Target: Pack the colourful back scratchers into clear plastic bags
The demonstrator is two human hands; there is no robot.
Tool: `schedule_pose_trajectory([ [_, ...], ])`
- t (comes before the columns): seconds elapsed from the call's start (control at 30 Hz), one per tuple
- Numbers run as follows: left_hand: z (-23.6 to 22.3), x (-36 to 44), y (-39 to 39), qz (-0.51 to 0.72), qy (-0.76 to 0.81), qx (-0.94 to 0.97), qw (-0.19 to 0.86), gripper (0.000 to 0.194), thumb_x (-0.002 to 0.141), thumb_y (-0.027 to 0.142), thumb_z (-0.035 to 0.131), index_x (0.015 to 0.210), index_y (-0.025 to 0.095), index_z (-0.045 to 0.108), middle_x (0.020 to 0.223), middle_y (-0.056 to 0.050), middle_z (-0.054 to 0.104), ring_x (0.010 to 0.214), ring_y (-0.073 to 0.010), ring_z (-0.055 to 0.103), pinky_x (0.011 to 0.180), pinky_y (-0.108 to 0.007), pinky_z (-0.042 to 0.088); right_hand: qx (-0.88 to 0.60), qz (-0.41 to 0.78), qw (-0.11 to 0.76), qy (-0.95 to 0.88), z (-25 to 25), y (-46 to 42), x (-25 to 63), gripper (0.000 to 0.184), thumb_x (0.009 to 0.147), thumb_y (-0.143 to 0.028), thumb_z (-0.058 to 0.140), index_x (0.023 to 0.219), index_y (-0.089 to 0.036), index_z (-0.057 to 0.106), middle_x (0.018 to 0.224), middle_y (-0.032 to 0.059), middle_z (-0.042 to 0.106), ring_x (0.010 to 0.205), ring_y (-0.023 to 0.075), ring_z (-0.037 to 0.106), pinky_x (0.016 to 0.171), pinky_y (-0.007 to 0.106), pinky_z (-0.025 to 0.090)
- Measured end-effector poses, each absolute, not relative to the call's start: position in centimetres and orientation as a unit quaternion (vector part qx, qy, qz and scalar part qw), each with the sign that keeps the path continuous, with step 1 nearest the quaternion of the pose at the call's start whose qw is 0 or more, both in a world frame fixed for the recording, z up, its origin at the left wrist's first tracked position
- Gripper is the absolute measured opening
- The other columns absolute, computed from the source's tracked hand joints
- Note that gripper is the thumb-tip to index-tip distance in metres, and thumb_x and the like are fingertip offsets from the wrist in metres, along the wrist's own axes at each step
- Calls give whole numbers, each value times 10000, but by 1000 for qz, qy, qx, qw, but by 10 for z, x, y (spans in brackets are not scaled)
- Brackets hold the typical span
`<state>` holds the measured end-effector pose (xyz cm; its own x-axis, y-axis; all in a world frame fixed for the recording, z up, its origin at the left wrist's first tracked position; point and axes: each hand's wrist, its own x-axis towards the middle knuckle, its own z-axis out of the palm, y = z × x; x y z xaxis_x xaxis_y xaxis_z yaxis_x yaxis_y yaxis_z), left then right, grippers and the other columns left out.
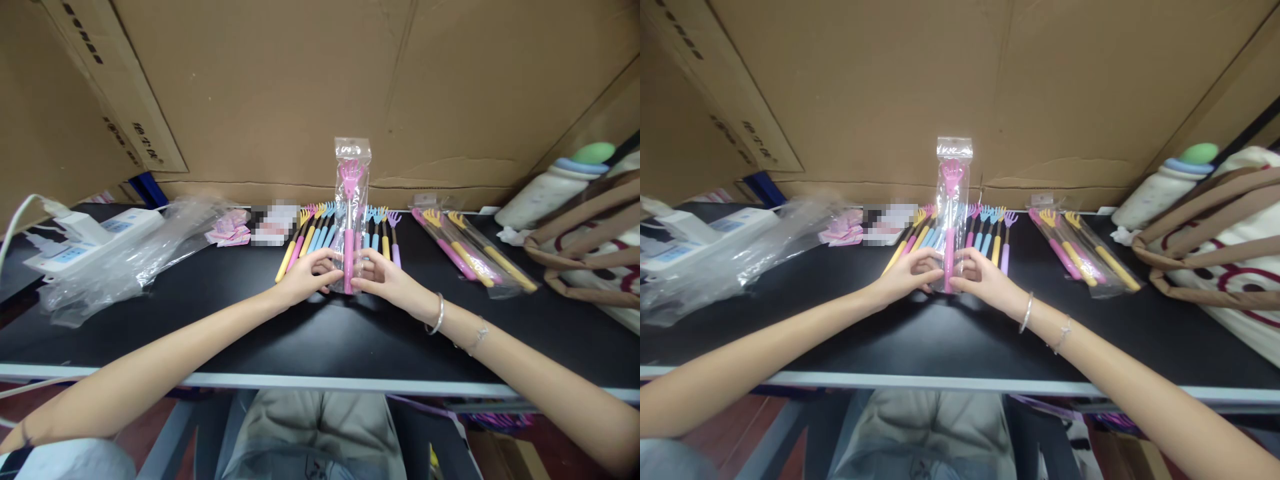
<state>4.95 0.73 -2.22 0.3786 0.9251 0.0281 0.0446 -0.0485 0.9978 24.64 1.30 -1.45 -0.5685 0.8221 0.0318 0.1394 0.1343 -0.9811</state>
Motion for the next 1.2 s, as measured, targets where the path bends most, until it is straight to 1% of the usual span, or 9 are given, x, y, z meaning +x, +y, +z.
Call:
schedule_pose_trajectory([
  [0.13,-23,50,8,387,396,619,557,413,683,364,724,997,160,551,696,33,554,618,-84,564,507,-175,509,-347,558,308,-688,-16,14,247,460,731,-373,710,1046,-222,411,838,-14,610,758,122,647,789,339,546],
  [0.3,-24,50,7,397,391,632,539,400,695,361,711,999,158,549,664,45,526,600,-83,554,497,-170,504,-361,539,319,-692,-18,13,246,469,716,-354,716,1050,-223,413,859,-5,608,811,133,642,785,325,542],
  [0.47,-26,49,7,394,387,656,514,384,723,368,680,1016,158,547,637,52,499,577,-86,533,480,-180,511,-365,519,322,-703,-19,13,245,459,709,-349,714,1029,-216,414,842,-1,602,801,146,640,764,334,540],
  [0.53,-26,49,7,395,389,661,506,376,727,365,676,1015,160,549,630,57,481,572,-84,528,477,-176,510,-366,519,320,-703,-19,13,245,465,708,-350,715,1035,-216,413,851,5,611,802,152,647,767,338,540],
  [0.73,-25,48,7,393,390,671,493,372,739,362,667,1030,160,553,623,59,463,556,-75,513,465,-161,503,-349,530,323,-702,-18,12,245,446,731,-366,707,1035,-220,416,805,-16,616,755,135,649,755,324,539],
  [0.87,-27,48,7,388,383,683,487,360,765,357,653,1052,162,560,607,64,460,526,-61,506,467,-146,489,-339,544,322,-696,-17,12,244,431,746,-394,700,1017,-216,417,811,-12,622,766,133,651,748,318,543],
  [1.1,-29,47,9,383,381,678,499,386,776,327,648,1113,160,559,685,35,518,584,-68,537,487,-145,506,-363,516,331,-702,-16,15,249,462,716,-362,719,1042,-215,426,837,-7,606,771,131,642,741,317,547],
  [1.2,-30,47,10,380,384,668,512,417,765,317,660,1137,164,550,720,21,553,609,-76,550,494,-155,512,-369,497,325,-715,-14,17,253,459,721,-344,707,1060,-211,427,791,-20,590,738,128,632,732,315,541],
])
